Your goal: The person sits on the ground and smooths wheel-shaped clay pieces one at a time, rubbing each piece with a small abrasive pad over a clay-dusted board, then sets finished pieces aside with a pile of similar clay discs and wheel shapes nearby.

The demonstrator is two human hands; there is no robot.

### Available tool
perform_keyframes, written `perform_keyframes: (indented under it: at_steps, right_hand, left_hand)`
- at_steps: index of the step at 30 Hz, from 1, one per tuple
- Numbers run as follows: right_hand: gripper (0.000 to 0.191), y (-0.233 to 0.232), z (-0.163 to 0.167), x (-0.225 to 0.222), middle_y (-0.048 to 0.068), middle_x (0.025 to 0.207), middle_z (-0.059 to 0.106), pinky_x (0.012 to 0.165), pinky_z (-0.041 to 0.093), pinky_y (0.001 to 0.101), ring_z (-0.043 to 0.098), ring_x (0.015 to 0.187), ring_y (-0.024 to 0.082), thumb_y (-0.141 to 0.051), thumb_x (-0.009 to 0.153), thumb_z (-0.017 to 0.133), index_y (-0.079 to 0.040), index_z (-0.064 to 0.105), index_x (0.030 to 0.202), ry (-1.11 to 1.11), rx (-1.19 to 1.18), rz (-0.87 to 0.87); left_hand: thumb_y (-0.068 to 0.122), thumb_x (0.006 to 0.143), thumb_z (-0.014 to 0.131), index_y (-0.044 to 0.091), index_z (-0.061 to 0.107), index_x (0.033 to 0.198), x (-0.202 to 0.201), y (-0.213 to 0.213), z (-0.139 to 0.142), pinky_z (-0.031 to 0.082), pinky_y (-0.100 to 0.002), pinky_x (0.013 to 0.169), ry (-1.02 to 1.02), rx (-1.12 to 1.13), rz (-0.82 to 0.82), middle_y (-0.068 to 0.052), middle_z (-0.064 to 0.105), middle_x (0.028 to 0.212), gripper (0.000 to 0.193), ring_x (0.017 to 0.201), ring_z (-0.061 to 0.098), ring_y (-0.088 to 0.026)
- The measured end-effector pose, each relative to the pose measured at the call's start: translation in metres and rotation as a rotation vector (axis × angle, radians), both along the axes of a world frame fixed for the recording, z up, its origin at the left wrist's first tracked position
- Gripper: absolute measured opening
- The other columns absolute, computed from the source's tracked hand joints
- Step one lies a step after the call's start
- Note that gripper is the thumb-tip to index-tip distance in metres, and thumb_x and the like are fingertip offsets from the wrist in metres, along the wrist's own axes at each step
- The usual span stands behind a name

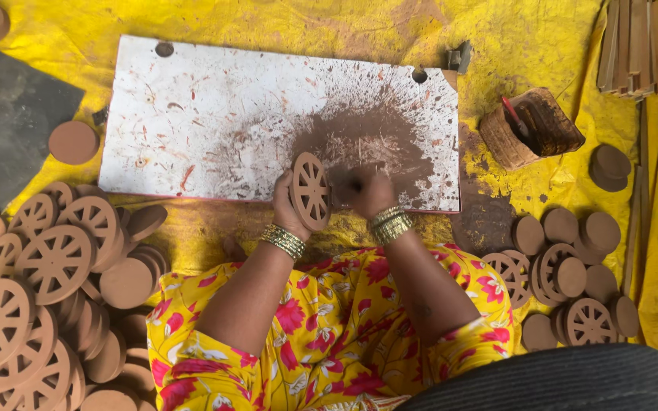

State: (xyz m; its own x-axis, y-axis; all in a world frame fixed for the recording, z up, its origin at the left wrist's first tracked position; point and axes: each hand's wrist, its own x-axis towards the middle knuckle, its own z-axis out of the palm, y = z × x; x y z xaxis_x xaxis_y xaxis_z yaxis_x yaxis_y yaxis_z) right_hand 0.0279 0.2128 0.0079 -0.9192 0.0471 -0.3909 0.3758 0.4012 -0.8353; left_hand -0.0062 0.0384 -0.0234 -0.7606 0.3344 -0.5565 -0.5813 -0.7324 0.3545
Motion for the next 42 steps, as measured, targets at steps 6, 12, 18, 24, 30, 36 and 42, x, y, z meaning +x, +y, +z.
perform_keyframes:
  at_steps: [6, 12, 18, 24, 30, 36, 42]
  right_hand:
    - [0.017, 0.003, 0.001, -0.001, 0.011, 0.102, 0.075, 0.088, 0.061, 0.0401, 0.072, 0.093, 0.022, -0.001, 0.095, 0.071, -0.003, 0.067, 0.111, 0.071, -0.627, 0.539]
    - [0.019, 0.001, 0.015, -0.001, 0.012, 0.100, 0.075, 0.085, 0.063, 0.0419, 0.073, 0.090, 0.025, -0.010, 0.089, 0.077, -0.005, 0.070, 0.106, 0.134, 0.420, 0.160]
    - [0.029, 0.001, 0.027, -0.002, 0.009, 0.108, 0.074, 0.093, 0.059, 0.0366, 0.071, 0.099, 0.018, -0.004, 0.088, 0.076, -0.005, 0.067, 0.115, -0.003, -0.611, 0.544]
    - [0.022, -0.008, 0.049, -0.010, 0.010, 0.105, 0.074, 0.090, 0.061, 0.0372, 0.073, 0.095, 0.022, -0.021, 0.097, 0.069, -0.008, 0.069, 0.114, -0.090, 0.510, 0.211]
    - [0.034, -0.004, 0.040, -0.003, 0.013, 0.107, 0.071, 0.088, 0.057, 0.0367, 0.068, 0.098, 0.025, -0.011, 0.088, 0.078, -0.003, 0.066, 0.119, 0.182, -0.464, 0.546]
    - [0.029, 0.002, 0.019, 0.001, 0.012, 0.099, 0.075, 0.078, 0.060, 0.0367, 0.073, 0.089, 0.022, -0.012, 0.084, 0.082, -0.005, 0.068, 0.109, 0.211, 0.276, 0.101]
    - [0.018, -0.008, 0.034, 0.009, 0.008, 0.095, 0.074, 0.080, 0.061, 0.0333, 0.073, 0.088, 0.017, -0.005, 0.087, 0.078, -0.006, 0.069, 0.102, 0.331, -0.283, 0.386]
  left_hand:
    - [0.053, 0.099, 0.055, 0.005, 0.063, 0.124, 0.003, -0.006, -0.016, 0.058, -0.042, 0.071, 0.238, 0.196, -0.015, -0.015, 0.069, 0.106, 0.055, 0.088, 0.067, -0.027]
    - [0.053, 0.092, 0.053, 0.011, 0.062, 0.125, 0.001, -0.003, -0.010, 0.060, -0.042, 0.082, 0.020, 0.019, 0.006, -0.010, 0.070, 0.112, 0.054, 0.098, 0.068, -0.024]
    - [0.054, 0.091, 0.055, 0.006, 0.063, 0.120, 0.000, -0.004, -0.003, 0.060, -0.044, 0.076, 0.093, 0.009, 0.064, -0.015, 0.070, 0.107, 0.056, 0.092, 0.069, -0.027]
    - [0.054, 0.090, 0.056, 0.009, 0.062, 0.126, -0.001, -0.002, 0.004, 0.060, -0.042, 0.085, 0.063, -0.020, 0.009, -0.012, 0.069, 0.115, 0.058, 0.101, 0.068, -0.024]
    - [0.059, 0.089, 0.054, 0.007, 0.063, 0.120, 0.003, -0.005, 0.008, 0.061, -0.044, 0.075, 0.077, -0.013, -0.038, -0.014, 0.070, 0.105, 0.061, 0.092, 0.069, -0.027]
    - [0.051, 0.088, 0.058, 0.013, 0.062, 0.123, 0.002, -0.003, 0.010, 0.061, -0.042, 0.084, 0.084, 0.029, -0.020, -0.007, 0.070, 0.112, 0.052, 0.099, 0.069, -0.024]
    - [0.056, 0.093, 0.057, 0.011, 0.064, 0.119, 0.005, -0.009, 0.011, 0.056, -0.040, 0.065, 0.101, 0.109, -0.047, -0.008, 0.069, 0.102, 0.052, 0.087, 0.069, -0.023]
